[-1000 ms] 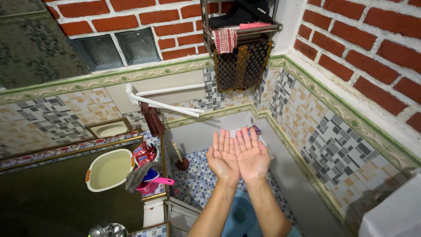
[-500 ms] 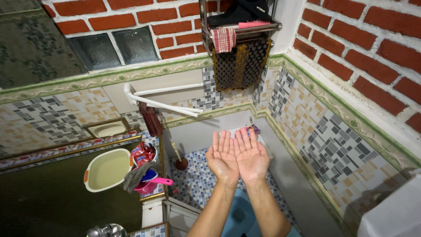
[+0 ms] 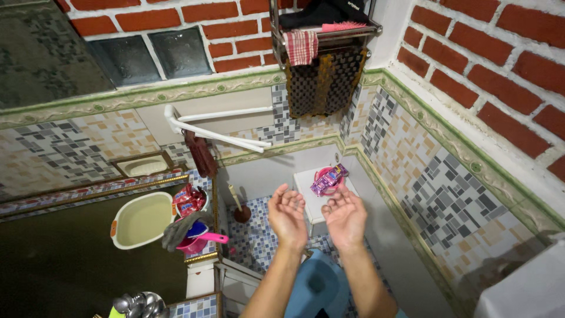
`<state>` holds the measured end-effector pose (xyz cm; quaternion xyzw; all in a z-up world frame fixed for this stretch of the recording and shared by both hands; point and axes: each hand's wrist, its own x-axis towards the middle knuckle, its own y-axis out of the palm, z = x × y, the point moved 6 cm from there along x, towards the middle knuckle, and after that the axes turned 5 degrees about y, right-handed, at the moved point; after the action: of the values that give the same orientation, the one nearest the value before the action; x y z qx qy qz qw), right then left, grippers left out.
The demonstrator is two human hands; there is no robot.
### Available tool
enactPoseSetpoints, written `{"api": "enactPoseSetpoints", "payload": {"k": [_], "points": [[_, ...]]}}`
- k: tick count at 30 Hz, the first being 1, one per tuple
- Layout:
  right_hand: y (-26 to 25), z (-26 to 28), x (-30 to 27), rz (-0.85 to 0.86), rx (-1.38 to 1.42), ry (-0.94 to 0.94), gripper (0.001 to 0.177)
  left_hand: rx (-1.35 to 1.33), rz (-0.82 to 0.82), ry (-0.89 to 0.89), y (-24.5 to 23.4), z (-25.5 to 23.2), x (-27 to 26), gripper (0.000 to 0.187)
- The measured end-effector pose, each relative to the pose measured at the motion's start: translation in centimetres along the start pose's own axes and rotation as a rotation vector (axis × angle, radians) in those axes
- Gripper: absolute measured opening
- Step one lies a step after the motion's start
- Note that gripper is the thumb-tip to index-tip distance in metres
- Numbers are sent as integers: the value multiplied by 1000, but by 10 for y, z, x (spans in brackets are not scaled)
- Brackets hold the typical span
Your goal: The person arranges toiletry bottles, a toothbrush, and small containers on a wall-mounted metal bathroom shelf, then hangs a decorative leaf-shaped mat over the shelf rail and places a pair of black slippers on top of it. They then reposition a lotion bottle and a pink brush on the shelf.
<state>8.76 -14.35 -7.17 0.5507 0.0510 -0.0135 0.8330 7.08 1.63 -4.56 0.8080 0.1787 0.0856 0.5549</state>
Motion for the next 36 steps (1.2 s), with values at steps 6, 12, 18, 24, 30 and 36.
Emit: {"api": "enactPoseSetpoints", "payload": {"k": [6,12,18,24,30,36], "points": [[-55,27,16,-137,-71,8,27,91,-137,48,-43,-7,16,32],[-81,49,27,-160,-35,23,24,82,-206,46,-72,-3,21,31],[-92,61,32,-192,-58,-9,22,106,-253,68,-88,-2,19,29],[-90,57,45,-171,-31,26,21,98,-258,62,-94,5,29,28],[-97,56,69,-186,-29,13,22,70,-254,19,-95,21,56,28],[-101,53,110,-189,-18,-14,20,9,-158,-62,-82,54,101,27]]}}
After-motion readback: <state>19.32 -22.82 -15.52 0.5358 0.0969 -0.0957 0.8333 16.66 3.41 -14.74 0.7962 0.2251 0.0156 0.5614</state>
